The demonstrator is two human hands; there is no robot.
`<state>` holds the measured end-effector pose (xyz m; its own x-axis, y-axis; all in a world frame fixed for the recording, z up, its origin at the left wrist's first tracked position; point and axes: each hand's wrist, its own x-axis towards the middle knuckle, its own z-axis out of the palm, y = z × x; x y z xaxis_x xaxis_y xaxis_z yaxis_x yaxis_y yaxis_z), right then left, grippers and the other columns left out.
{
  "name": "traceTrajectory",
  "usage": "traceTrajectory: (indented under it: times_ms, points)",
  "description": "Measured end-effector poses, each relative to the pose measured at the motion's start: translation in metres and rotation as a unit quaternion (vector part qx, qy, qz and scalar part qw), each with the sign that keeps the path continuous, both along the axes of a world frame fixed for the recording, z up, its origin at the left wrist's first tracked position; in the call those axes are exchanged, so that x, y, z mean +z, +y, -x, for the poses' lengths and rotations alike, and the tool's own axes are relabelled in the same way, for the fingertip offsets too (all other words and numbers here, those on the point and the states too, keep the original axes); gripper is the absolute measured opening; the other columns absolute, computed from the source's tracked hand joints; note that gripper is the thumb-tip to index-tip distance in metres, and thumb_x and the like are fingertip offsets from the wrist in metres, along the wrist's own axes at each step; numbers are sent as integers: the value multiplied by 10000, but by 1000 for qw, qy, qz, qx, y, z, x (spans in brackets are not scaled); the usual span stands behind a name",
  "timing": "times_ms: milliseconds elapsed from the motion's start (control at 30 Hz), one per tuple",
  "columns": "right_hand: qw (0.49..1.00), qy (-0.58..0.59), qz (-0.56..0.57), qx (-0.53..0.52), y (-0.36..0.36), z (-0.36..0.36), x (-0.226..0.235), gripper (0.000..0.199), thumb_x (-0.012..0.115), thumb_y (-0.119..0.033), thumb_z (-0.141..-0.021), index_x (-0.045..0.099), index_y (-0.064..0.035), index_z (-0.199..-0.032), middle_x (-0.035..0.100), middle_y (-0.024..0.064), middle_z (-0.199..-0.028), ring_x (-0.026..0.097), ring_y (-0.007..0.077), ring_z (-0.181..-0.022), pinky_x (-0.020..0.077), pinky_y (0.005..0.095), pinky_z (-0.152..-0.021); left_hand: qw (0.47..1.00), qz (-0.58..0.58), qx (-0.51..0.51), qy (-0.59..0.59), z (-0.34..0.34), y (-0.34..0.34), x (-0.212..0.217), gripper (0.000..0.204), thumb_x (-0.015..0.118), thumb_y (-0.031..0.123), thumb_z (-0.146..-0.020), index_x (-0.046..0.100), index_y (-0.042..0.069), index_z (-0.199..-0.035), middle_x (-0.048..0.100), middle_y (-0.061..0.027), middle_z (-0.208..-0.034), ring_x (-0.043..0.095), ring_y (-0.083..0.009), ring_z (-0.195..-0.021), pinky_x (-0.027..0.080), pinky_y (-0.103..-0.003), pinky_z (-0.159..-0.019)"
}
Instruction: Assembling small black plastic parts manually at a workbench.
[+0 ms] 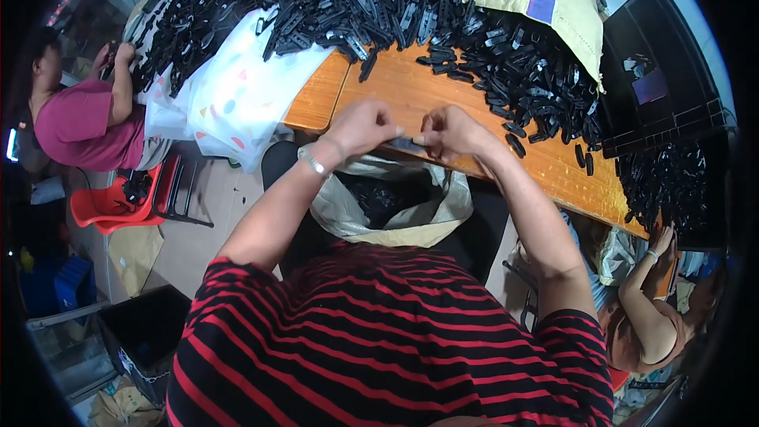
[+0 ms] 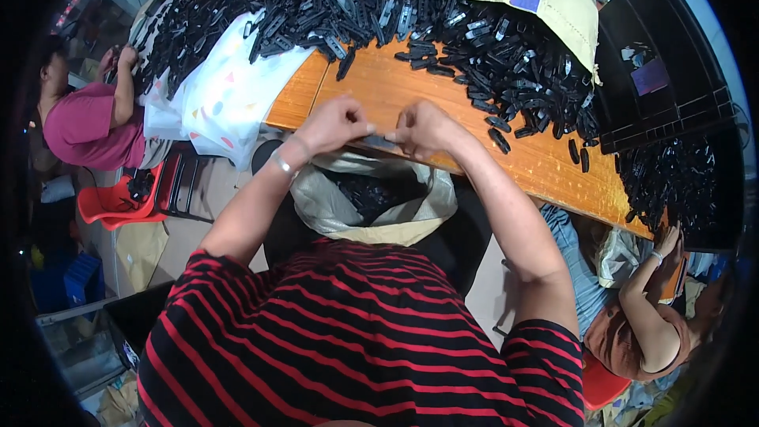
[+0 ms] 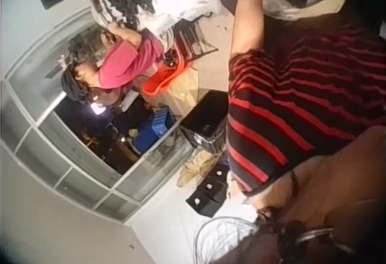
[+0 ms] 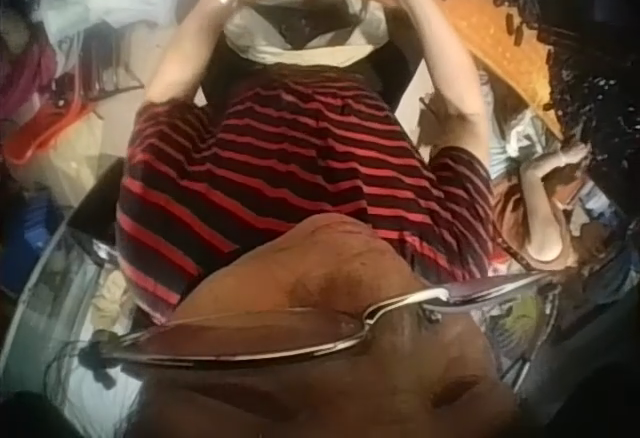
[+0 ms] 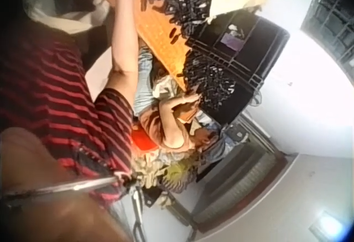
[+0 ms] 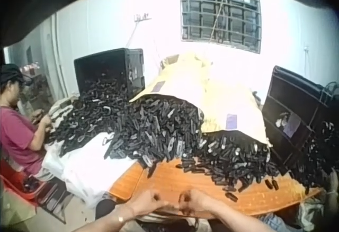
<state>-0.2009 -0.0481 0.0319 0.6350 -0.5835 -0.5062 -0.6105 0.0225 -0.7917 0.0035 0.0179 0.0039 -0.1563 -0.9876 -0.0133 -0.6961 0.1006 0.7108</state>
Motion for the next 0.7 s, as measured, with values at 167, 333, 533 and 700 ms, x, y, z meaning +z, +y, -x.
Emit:
traceTrajectory:
  times_ms: [167,333,533,700]
  points:
    - [876,51,475,-67,-28,-3,7,128,681,-148,-736,619,-58,-802,621,167,-758,622,364,-755,504,429,-688,972,114,197,62,-14,-15,15,190,712,160,-744,595,14,-777,605,-99,-759,594,-214,-666,491,-332,-649]
    - [771,135,620,55,-62,-15,-5,142,536,-72,-779,597,-51,-906,582,186,-904,638,341,-757,522,410,-639,934,237,245,-103,-17,-51,-5,226,717,139,-723,579,28,-862,611,-116,-817,615,-274,-768,494,-368,-671]
    - [757,166,612,160,-75,-19,-6,205,505,-50,-797,567,-49,-992,575,190,-924,634,331,-742,518,407,-628,935,231,249,-98,-21,-55,-16,171,698,118,-733,592,34,-837,621,-115,-818,611,-288,-773,486,-387,-669]
    - [788,15,611,77,-58,-16,0,252,566,-34,-792,553,-28,-1044,584,179,-899,630,300,-707,509,377,-596,936,223,246,-116,-23,-49,-15,172,678,94,-739,618,41,-892,622,-121,-782,611,-289,-718,482,-390,-649]
